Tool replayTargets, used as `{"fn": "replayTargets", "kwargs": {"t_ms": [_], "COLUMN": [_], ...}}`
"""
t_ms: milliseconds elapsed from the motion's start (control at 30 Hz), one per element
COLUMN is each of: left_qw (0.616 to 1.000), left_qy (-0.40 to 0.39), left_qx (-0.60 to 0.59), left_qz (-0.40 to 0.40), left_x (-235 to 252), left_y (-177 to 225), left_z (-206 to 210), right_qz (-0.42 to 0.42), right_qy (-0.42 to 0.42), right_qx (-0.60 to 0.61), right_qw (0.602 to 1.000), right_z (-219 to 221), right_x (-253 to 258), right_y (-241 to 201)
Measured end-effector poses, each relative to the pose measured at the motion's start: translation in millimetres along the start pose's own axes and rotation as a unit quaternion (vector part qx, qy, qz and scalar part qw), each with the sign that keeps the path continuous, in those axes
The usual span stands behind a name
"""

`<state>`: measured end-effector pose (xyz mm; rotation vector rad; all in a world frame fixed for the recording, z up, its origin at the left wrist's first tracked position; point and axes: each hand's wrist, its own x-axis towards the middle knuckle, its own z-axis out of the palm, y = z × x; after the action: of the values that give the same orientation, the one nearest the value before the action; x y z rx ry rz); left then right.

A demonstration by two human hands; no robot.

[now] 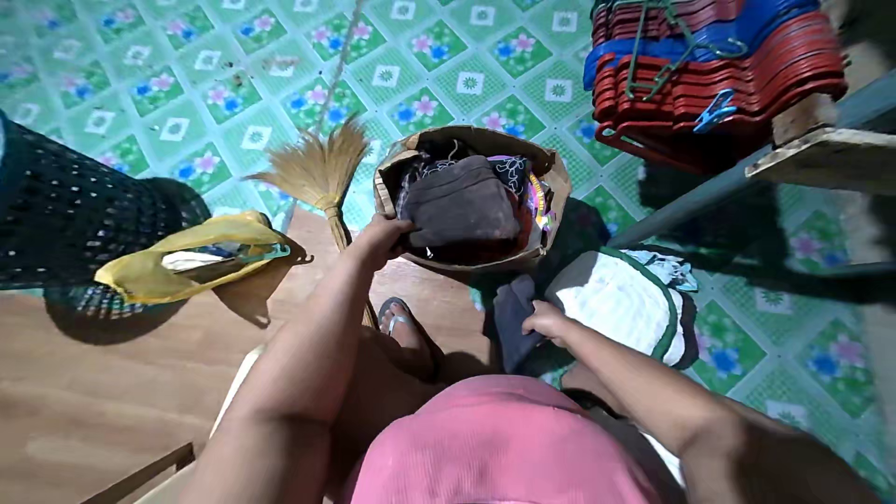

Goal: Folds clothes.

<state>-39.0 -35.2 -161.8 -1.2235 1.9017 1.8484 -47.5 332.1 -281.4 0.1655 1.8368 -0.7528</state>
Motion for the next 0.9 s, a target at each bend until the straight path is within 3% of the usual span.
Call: {"fn": "replayTargets", "kwargs": {"t_ms": [133, 233, 333, 433, 533, 633, 700, 767, 900], "left_qw": [0.989, 0.983, 0.985, 0.987, 0.986, 0.991, 0.992, 0.994, 0.995], "left_qy": [-0.056, -0.073, -0.067, -0.074, -0.140, -0.128, -0.072, -0.048, -0.061], "left_qx": [0.133, 0.165, 0.157, 0.144, 0.083, -0.045, -0.096, -0.071, 0.077], "left_qz": [0.007, -0.036, -0.034, -0.011, 0.018, -0.009, -0.042, -0.074, -0.033], "left_x": [-2.5, -6.4, -17.1, -35.8, -4.0, -13.2, -20.8, -20.5, -19.7], "left_y": [-21.7, -38.2, -44.3, -43.4, -70.7, -65.2, -60.2, -56.1, -44.0], "left_z": [-41.7, -47.8, -41.0, -41.4, -59.2, -57.4, -58.7, -56.9, -39.7], "right_qz": [-0.096, -0.210, -0.345, -0.436, -0.440, -0.345, -0.247, -0.174, -0.165], "right_qy": [-0.023, -0.066, -0.110, -0.102, -0.113, -0.065, -0.001, 0.037, 0.063], "right_qx": [-0.068, 0.043, 0.213, 0.340, 0.431, 0.472, 0.416, 0.323, 0.248], "right_qw": [0.993, 0.975, 0.907, 0.827, 0.780, 0.809, 0.875, 0.929, 0.953], "right_z": [-41.0, -63.7, -65.7, -40.0, -1.5, 31.3, 44.7, 52.1, 45.7], "right_x": [-95.9, -164.9, -213.7, -219.3, -185.7, -124.3, -73.8, -41.1, -46.8], "right_y": [-47.8, -86.7, -124.1, -151.2, -174.9, -180.3, -170.1, -158.0, -160.8]}}
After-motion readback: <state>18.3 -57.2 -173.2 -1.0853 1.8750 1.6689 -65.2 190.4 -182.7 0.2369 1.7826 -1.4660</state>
